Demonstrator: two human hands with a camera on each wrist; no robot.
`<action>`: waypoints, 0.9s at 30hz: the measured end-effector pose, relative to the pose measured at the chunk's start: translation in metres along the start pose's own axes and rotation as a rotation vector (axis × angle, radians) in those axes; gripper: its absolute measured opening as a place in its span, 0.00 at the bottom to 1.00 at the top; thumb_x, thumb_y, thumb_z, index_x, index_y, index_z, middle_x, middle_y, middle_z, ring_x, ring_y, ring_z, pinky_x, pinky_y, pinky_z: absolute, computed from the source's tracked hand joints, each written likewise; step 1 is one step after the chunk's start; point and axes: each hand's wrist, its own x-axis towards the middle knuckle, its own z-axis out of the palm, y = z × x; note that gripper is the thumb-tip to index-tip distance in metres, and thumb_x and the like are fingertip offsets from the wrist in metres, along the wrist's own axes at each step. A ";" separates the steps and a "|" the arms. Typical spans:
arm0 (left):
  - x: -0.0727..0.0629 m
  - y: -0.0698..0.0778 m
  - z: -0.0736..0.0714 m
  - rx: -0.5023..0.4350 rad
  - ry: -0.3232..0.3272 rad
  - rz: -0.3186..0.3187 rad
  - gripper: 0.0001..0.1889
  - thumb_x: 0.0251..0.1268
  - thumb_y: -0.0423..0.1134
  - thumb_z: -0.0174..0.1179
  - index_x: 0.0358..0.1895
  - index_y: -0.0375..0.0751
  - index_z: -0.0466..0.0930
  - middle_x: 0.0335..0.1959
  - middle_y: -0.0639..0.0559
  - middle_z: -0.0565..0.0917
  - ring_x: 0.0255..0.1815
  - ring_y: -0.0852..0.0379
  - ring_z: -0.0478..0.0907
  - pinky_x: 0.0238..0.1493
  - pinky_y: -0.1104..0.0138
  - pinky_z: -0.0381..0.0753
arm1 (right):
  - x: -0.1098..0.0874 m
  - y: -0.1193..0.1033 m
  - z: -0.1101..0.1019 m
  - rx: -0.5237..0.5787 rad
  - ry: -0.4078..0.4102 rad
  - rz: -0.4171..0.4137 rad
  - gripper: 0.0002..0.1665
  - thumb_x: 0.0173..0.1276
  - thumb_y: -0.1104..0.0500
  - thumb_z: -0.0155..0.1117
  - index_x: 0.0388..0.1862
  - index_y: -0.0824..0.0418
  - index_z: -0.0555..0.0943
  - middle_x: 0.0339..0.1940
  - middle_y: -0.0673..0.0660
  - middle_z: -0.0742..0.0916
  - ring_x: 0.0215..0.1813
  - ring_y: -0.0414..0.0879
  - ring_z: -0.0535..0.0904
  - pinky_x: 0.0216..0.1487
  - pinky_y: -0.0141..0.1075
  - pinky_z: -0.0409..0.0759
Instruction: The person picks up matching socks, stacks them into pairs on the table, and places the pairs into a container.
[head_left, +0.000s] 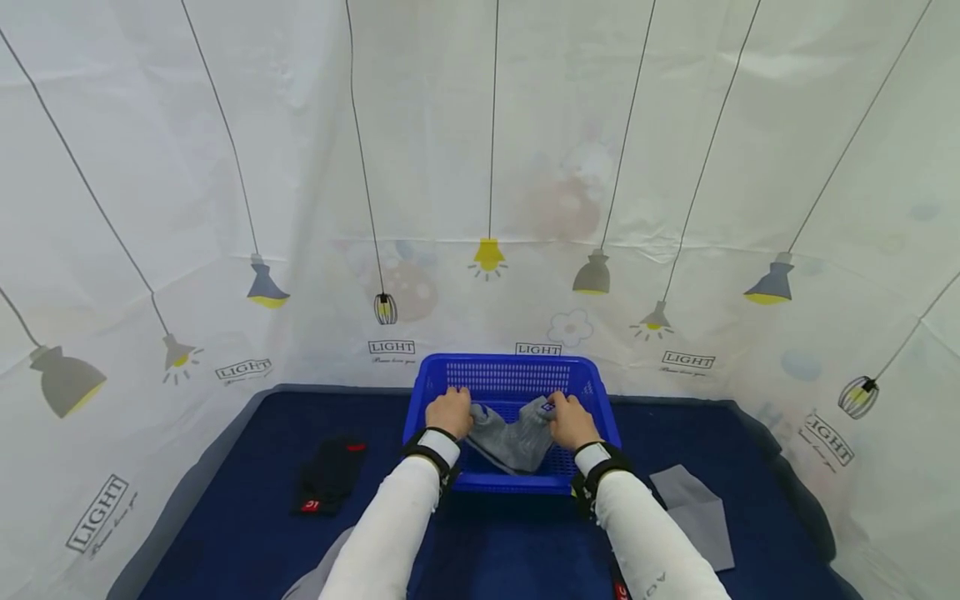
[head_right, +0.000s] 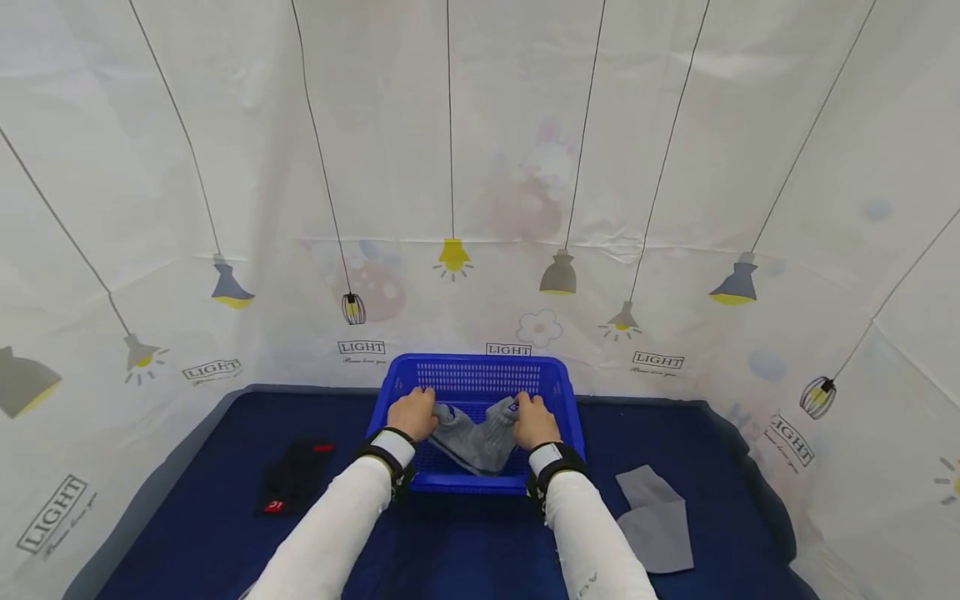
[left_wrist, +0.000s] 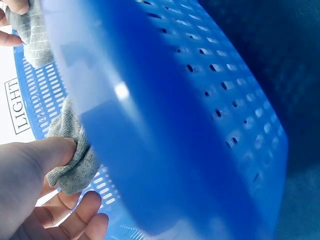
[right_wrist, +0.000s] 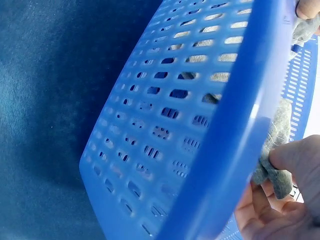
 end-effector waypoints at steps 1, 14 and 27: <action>0.000 0.000 0.000 0.001 0.007 0.002 0.18 0.58 0.37 0.69 0.52 0.36 0.83 0.48 0.38 0.86 0.42 0.39 0.87 0.41 0.49 0.86 | 0.000 0.000 0.000 0.005 -0.001 0.004 0.22 0.62 0.71 0.58 0.57 0.70 0.75 0.49 0.75 0.81 0.47 0.69 0.82 0.51 0.61 0.79; -0.003 -0.003 0.003 0.022 -0.030 -0.060 0.13 0.60 0.36 0.69 0.47 0.38 0.85 0.44 0.39 0.88 0.44 0.40 0.87 0.43 0.49 0.86 | -0.008 0.001 -0.005 0.012 -0.084 0.109 0.23 0.61 0.70 0.58 0.58 0.70 0.76 0.51 0.74 0.80 0.53 0.71 0.81 0.55 0.60 0.78; -0.007 -0.008 -0.002 0.040 -0.114 -0.084 0.07 0.65 0.33 0.63 0.43 0.40 0.88 0.44 0.41 0.90 0.44 0.41 0.88 0.43 0.48 0.86 | -0.007 0.005 -0.005 -0.096 -0.190 0.179 0.19 0.69 0.65 0.60 0.58 0.69 0.79 0.56 0.72 0.80 0.53 0.68 0.82 0.53 0.56 0.81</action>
